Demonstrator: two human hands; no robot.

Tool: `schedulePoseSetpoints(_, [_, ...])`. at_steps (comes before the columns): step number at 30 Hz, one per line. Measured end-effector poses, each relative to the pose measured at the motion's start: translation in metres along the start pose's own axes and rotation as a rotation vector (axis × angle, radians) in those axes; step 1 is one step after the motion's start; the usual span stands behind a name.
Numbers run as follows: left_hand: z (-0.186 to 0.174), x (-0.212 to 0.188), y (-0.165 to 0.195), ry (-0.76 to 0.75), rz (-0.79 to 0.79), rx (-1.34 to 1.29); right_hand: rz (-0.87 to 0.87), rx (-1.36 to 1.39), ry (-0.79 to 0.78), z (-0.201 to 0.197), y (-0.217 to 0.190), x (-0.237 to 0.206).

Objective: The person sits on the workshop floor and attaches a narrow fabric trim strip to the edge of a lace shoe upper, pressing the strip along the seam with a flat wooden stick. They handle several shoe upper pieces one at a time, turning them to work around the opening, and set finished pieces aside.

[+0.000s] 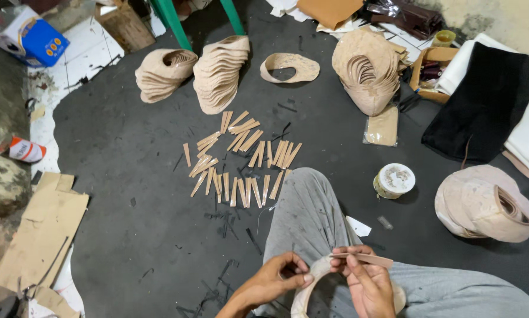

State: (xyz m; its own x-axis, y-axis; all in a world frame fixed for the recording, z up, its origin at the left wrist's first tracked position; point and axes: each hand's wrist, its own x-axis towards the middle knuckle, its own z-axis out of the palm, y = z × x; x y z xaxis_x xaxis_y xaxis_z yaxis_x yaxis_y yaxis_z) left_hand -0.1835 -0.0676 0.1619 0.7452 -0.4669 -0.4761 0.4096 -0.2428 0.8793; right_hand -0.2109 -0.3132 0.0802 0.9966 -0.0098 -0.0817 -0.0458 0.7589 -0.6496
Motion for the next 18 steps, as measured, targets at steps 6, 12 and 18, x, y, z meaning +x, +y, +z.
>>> schedulePoseSetpoints(6, [0.018, -0.002, -0.035, -0.544, -0.182, -0.792, -0.105, 0.078, 0.03, -0.027, -0.011, -0.01])
schedulePoseSetpoints(12, [0.067, 0.032, -0.016, -0.459, -0.102, -0.985, -0.375, 0.004, 0.07, -0.048, -0.076, -0.022])
schedulePoseSetpoints(18, [0.104, 0.068, 0.083, -0.444, 0.291, -0.724, -0.599, -0.034, -0.029, -0.032, -0.127, -0.047])
